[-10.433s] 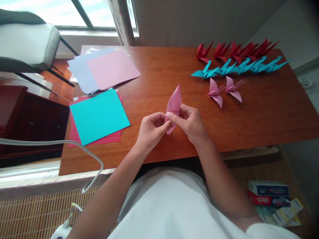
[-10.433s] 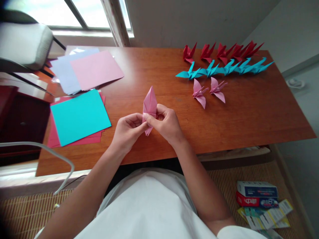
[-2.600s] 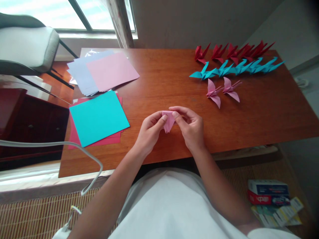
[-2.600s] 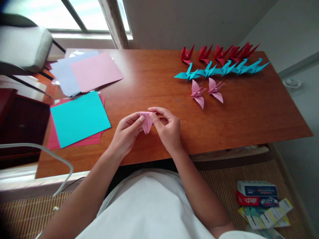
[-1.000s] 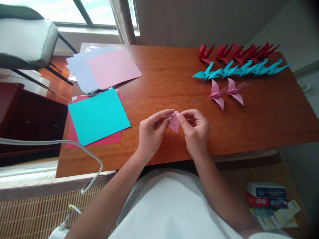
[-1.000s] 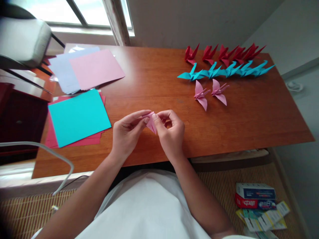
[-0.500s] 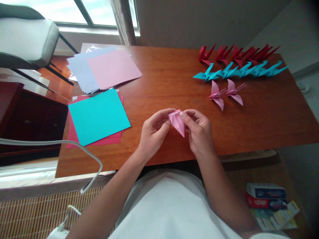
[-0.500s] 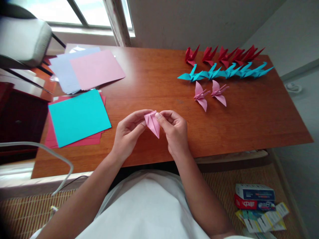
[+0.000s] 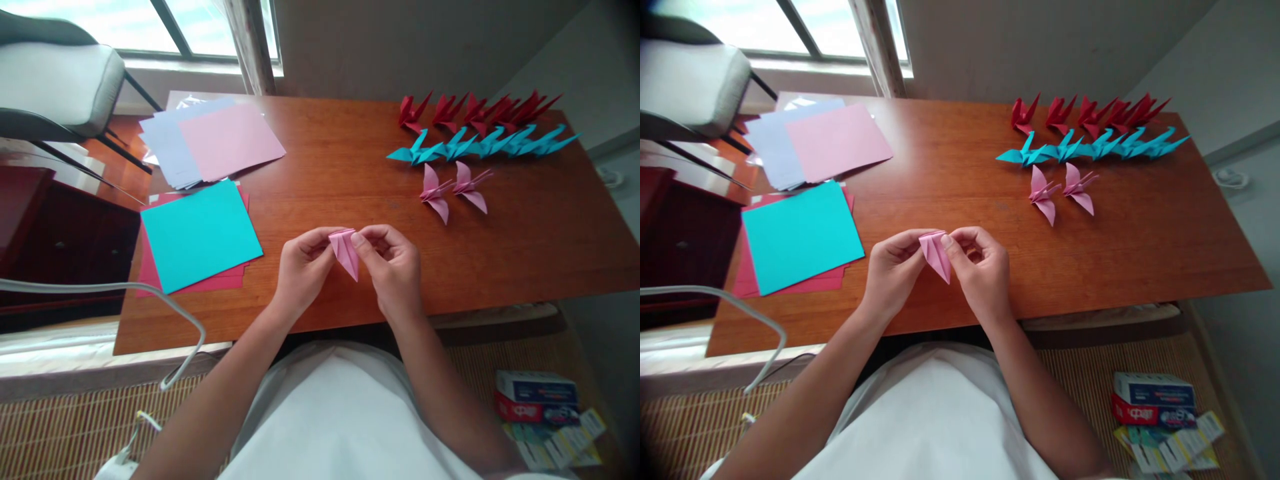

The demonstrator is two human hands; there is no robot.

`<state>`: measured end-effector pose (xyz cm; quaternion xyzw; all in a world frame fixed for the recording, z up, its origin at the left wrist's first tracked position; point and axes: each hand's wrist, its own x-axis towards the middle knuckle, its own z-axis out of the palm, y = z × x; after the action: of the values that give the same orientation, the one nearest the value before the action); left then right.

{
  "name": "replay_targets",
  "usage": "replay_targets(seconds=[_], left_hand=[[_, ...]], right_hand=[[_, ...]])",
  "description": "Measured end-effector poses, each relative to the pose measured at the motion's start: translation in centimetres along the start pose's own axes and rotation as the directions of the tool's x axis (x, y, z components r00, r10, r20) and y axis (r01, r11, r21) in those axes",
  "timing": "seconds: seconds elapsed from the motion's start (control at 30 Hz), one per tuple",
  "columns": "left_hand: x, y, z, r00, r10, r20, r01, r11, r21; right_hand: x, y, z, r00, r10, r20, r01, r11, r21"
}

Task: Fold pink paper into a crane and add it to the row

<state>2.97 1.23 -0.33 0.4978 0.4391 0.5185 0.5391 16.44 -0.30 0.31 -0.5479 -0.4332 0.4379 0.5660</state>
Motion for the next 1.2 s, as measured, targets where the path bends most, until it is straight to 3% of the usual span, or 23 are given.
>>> replay_targets(seconds=[0.2,0.37,0.47,0.6,0.73,0.9,1.07,1.2], left_hand=[[0.1,0.0,0.1,1.0,-0.003,-0.008,0.003,1.0,0.019],[-0.1,-0.1,0.0,0.999,0.051,-0.011,-0.05,0.998,0.045],[-0.3,-0.3,-0.1,0.991,0.127,-0.028,-0.121,0.979,0.162],[-0.5,-0.2,-0.2,0.94,0.342,-0.003,-0.314,0.867,0.387],[-0.6,-0.2,-0.4,0.864,0.496,0.084,-0.472,0.741,0.479],[-0.6,-0.5,-0.4,0.816,0.565,0.124,-0.543,0.674,0.501],[-0.7,-0.5,-0.3,0.829,0.546,0.119,-0.519,0.673,0.527],[-0.7,-0.4,-0.3,0.815,0.565,0.128,-0.535,0.649,0.541]], right_hand=[[-0.2,0.0,0.1,0.997,-0.061,-0.044,0.055,0.99,-0.132],[-0.5,0.0,0.5,0.998,-0.025,-0.053,0.02,0.997,-0.075],[-0.5,-0.2,0.4,0.999,0.015,-0.032,-0.016,1.0,-0.025],[-0.4,-0.7,-0.1,0.994,0.1,0.047,-0.104,0.99,0.1],[-0.2,-1.4,-0.6,0.973,0.194,0.123,-0.22,0.942,0.253],[-0.1,-1.7,-0.7,0.946,0.273,0.173,-0.314,0.901,0.299],[-0.2,-1.7,-0.6,0.948,0.292,0.13,-0.318,0.899,0.301],[-0.2,-1.8,-0.5,0.943,0.304,0.134,-0.331,0.889,0.315]])
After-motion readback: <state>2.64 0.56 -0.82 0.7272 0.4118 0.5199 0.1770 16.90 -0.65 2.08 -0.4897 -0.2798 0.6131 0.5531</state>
